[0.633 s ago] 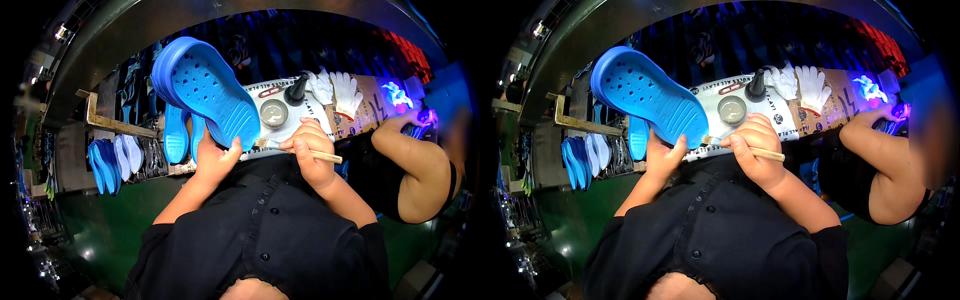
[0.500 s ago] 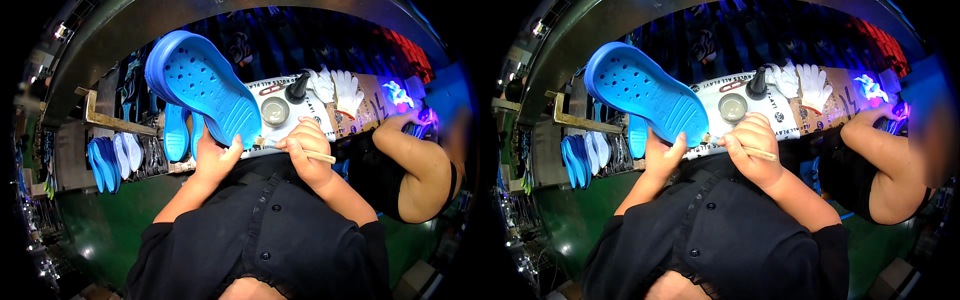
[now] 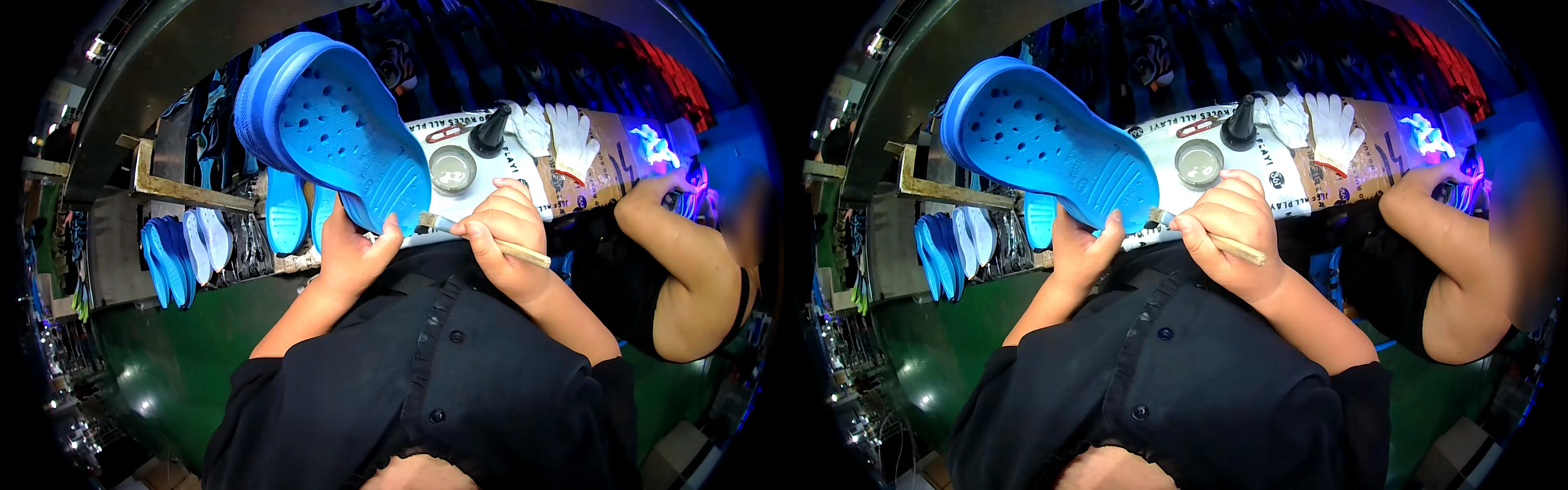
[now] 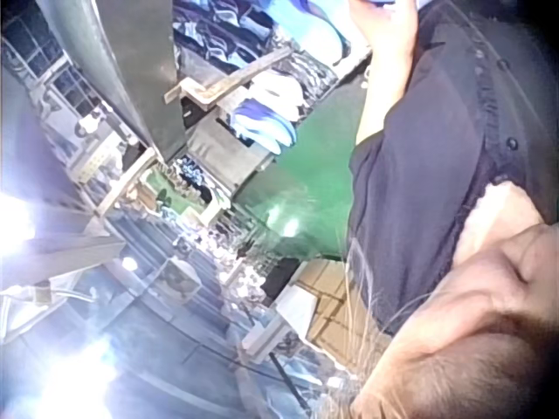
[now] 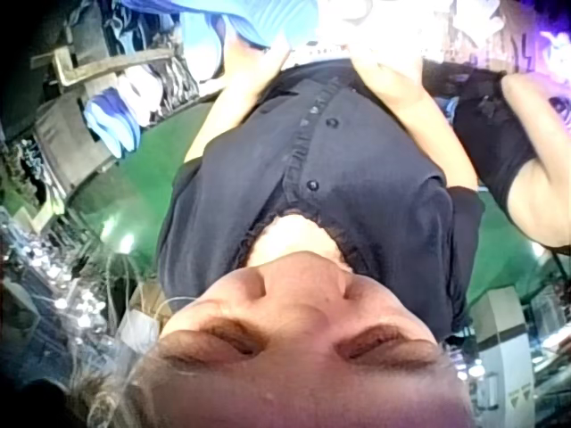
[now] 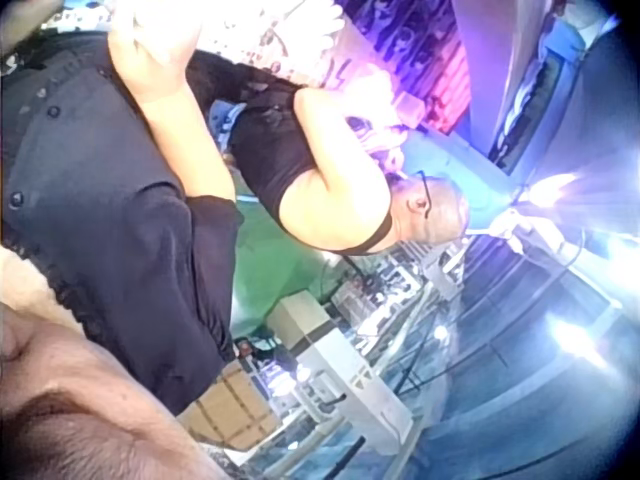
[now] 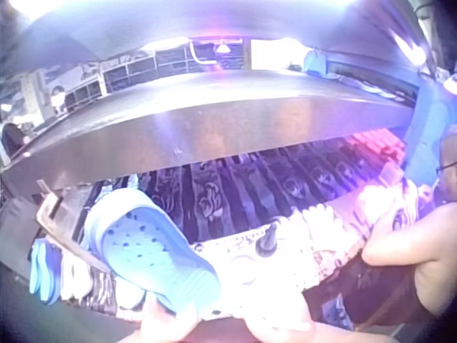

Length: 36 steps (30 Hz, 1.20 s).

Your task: The person applies adhesive to the inner edges and surfaces of blue shoe soles using a brush dipped in a container of liquid, then places the soles onto a conveyor belt.

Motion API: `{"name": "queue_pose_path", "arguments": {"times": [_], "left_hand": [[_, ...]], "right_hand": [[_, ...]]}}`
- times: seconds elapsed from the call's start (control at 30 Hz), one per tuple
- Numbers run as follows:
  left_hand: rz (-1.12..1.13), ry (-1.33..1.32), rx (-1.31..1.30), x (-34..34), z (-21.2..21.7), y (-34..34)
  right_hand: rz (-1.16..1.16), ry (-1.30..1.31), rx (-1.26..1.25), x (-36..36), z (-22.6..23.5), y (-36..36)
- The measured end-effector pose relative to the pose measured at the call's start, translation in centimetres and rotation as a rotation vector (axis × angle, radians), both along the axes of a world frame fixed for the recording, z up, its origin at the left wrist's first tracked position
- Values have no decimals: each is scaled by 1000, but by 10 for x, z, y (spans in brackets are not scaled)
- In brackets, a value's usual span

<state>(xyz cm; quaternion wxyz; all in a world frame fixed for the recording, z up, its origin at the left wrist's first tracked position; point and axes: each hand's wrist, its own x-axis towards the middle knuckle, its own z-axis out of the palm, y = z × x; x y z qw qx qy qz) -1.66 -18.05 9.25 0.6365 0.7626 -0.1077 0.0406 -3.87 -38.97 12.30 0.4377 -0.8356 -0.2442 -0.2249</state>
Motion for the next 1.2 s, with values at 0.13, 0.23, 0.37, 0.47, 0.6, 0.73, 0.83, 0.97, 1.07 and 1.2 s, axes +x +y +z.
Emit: {"name": "queue_pose_path", "arguments": {"times": [0.13, 0.23, 0.37, 0.47, 0.6, 0.73, 0.83, 0.97, 1.07, 1.2], "left_hand": [[25, -36, -1, 1, -2, 1], [47, -44, 7, 2, -6, 2], [60, -72, 26, 0, -7, 1], [-44, -9, 64, -2, -7, 5], [-34, -170, -56, 1, -16, 0], [56, -315, -79, 1, -14, -9], [32, -315, 27, 1, -7, -8], [53, -394, 97, 0, -7, -10], [44, -422, 80, 0, -8, -12], [-16, -485, 127, 1, -14, -7]], "right_hand": [[-38, -4, -76, -2, -2, -5], [-117, -3, -56, -5, 0, -7], [29, -7, -32, -4, 2, -4], [15, 10, -62, -4, -2, -2], [-16, 66, 55, -6, -5, -6], [-48, 25, 135, -4, -4, -3], [6, -23, 27, -1, -2, -1], [21, -5, 26, -6, -1, -2], [-28, 32, 96, -7, -3, -6], [-38, 8, 186, -2, 0, -4]]}}
